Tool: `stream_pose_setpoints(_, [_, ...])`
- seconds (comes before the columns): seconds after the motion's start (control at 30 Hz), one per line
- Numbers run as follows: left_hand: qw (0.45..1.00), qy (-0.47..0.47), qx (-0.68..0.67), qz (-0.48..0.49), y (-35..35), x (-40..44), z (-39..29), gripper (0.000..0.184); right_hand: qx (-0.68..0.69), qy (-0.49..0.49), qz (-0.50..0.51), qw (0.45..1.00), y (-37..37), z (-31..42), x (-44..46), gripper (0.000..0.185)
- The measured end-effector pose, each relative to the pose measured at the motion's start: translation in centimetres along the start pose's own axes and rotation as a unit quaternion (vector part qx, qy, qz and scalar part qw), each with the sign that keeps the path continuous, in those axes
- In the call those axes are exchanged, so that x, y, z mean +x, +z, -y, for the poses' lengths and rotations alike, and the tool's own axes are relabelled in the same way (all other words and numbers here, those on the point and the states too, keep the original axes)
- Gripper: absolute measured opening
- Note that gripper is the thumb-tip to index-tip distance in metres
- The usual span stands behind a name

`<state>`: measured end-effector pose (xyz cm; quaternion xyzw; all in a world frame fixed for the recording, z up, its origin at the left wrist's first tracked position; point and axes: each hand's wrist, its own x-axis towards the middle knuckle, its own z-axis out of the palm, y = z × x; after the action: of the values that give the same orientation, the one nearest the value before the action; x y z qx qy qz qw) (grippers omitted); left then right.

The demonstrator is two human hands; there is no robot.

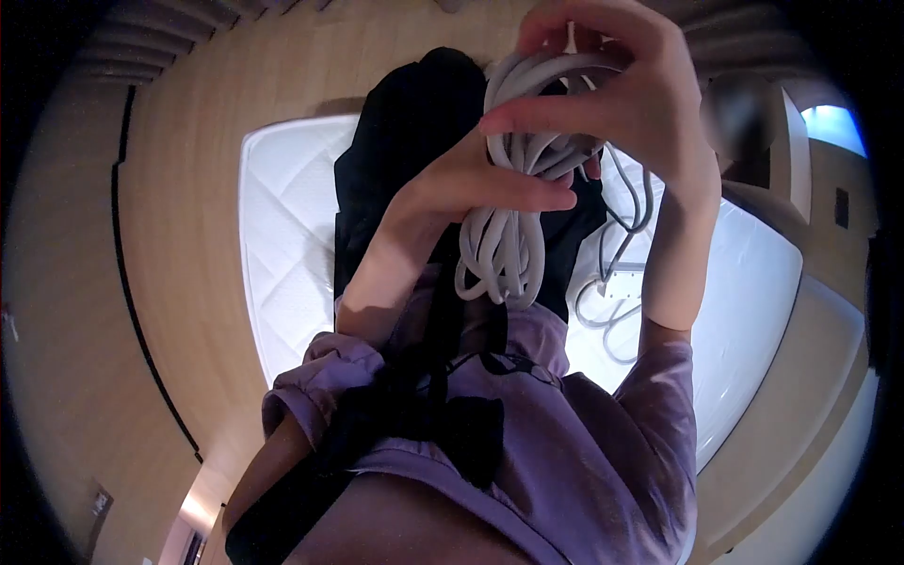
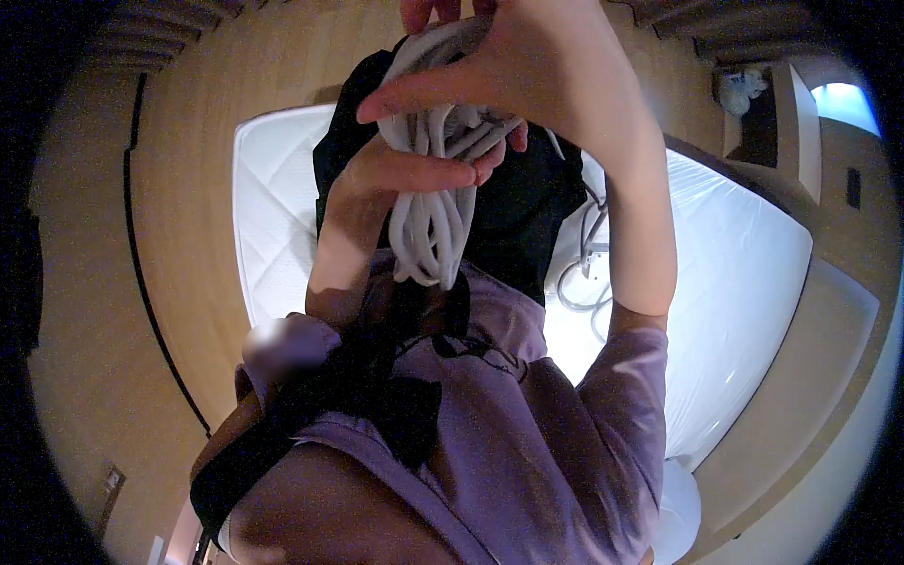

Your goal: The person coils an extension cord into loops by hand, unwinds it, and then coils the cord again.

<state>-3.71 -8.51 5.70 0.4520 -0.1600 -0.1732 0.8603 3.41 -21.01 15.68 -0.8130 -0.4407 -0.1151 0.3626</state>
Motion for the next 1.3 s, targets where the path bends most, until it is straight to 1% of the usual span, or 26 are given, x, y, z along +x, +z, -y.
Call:
stream_pose_setpoints(0.03, [1.0,0.001,0.0,0.001,0.1,0.0,0.1,0.06,0.07,0.0,0.004,0.998,0.5,-0.8,-0.1,0.035])
stream_pose_setpoints(0.1, [0.995,-0.028,-0.08,-0.058,0.1,-0.1,0.2,0.05,0.053,-0.007,0.016,0.998,0.7,-1.1,0.0,0.033])
stream_pose_setpoints(0.13, [0.995,-0.028,-0.081,-0.058,0.0,-0.1,0.2,0.05,0.044,-0.011,0.022,0.999,0.8,-1.3,0.0,0.032])
stream_pose_setpoints(0.17, [0.993,-0.037,-0.103,-0.045,0.0,0.1,0.0,0.05,0.023,0.047,-0.019,0.998,1.1,-1.7,-0.3,0.032])
stream_pose_setpoints(0.27, [0.985,-0.033,-0.163,-0.036,-0.6,0.3,-0.4,0.045,0.038,0.17,-0.067,0.982,1.0,-2.5,-1.1,0.029])
stream_pose_setpoints(0.3, [0.979,-0.017,-0.2,-0.039,-0.7,0.3,-0.5,0.042,0.151,0.238,-0.068,0.957,1.4,-4.6,-2.2,0.023])
stream_pose_setpoints(0.33, [0.975,0.003,-0.211,-0.071,-0.6,-0.1,-0.9,0.041,0.262,0.301,-0.065,0.914,1.9,-5.9,-3.2,0.027])
stream_pose_setpoints(0.37, [0.969,0.002,-0.232,-0.079,-0.9,-0.2,-1.2,0.041,0.264,0.326,-0.041,0.907,2.5,-6.1,-4.2,0.036])
stream_pose_setpoints(0.4, [0.964,0.002,-0.252,-0.088,-1.2,-0.4,-1.5,0.041,0.292,0.239,-0.033,0.925,3.2,-5.4,-4.1,0.032])
stream_pose_setpoints(0.47, [0.963,0.028,-0.255,-0.082,-1.6,-0.4,-1.9,0.049,0.237,0.228,-0.026,0.944,4.7,-6.1,-5.8,0.031])
stream_pose_setpoints(0.53, [0.958,0.07,-0.268,-0.07,-2.9,-0.4,-2.1,0.049,0.247,0.231,-0.043,0.94,7.1,-7.5,-8.0,0.029])
stream_pose_setpoints(0.6, [0.942,0.118,-0.307,-0.062,-4.2,-0.8,-3.0,0.05,0.347,0.356,-0.038,0.867,8.7,-8.8,-10.3,0.029])
stream_pose_setpoints(0.67, [0.944,0.154,-0.288,-0.053,-5.5,-1.1,-3.7,0.049,0.464,0.35,0.0,0.814,9.4,-7.9,-12.1,0.03])
stream_pose_setpoints(0.7, [0.948,0.165,-0.261,-0.08,-5.8,-1.2,-3.3,0.046,0.485,0.372,0.014,0.791,9.4,-6.4,-12.2,0.031])
stream_pose_setpoints(0.73, [0.947,0.165,-0.262,-0.082,-5.8,-1.0,-3.1,0.046,0.522,0.353,0.007,0.776,9.6,-5.2,-12.2,0.03])
stream_pose_setpoints(0.8, [0.947,0.18,-0.112,-0.24,-5.9,-0.1,-2.4,0.039,0.506,0.321,-0.008,0.801,9.6,-2.6,-11.9,0.028])
stream_pose_setpoints(0.87, [0.941,0.16,-0.191,-0.228,-7.5,0.2,-1.1,0.039,0.392,0.256,0.075,0.88,9.4,-2.3,-12.2,0.026])
stream_pose_setpoints(0.9, [0.941,0.16,-0.203,-0.22,-7.9,0.5,-0.9,0.039,0.331,0.256,0.14,0.897,8.4,-1.6,-11.4,0.024])
stream_pose_setpoints(0.93, [0.94,0.16,-0.214,-0.213,-8.1,0.5,-0.8,0.039,0.331,0.257,0.14,0.897,8.6,-1.6,-11.6,0.024])
stream_pose_setpoints(1.0, [0.94,0.164,-0.214,-0.21,-7.9,0.4,-0.8,0.041,0.427,0.28,0.115,0.852,9.2,-1.9,-12.1,0.024])
stream_pose_setpoints(1.03, [0.939,0.168,-0.216,-0.209,-7.6,0.3,-0.9,0.042,0.446,0.34,0.057,0.826,9.5,-1.8,-12.2,0.025])
stream_pose_setpoints(1.07, [0.938,0.168,-0.217,-0.21,-7.3,0.2,-0.9,0.042,0.462,0.362,0.007,0.81,9.5,-2.0,-11.9,0.035])
stream_pose_setpoints(1.13, [0.956,0.136,-0.185,-0.184,-6.5,-0.2,-1.7,0.045,0.534,0.39,-0.035,0.749,9.4,-3.4,-11.8,0.038])
stream_pose_setpoints(1.17, [0.959,0.107,-0.177,-0.192,-6.9,0.0,-1.5,0.048,0.534,0.414,-0.046,0.736,9.1,-4.0,-11.6,0.039])
stream_pose_setpoints(1.2, [0.963,0.088,-0.197,-0.163,-7.5,0.5,-1.2,0.044,0.555,0.433,-0.073,0.707,9.2,-4.7,-11.6,0.038])
stream_pose_setpoints(1.3, [0.958,0.085,-0.221,-0.163,-7.7,0.5,-0.8,0.044,0.576,0.46,-0.084,0.671,8.6,-5.8,-12.0,0.039])
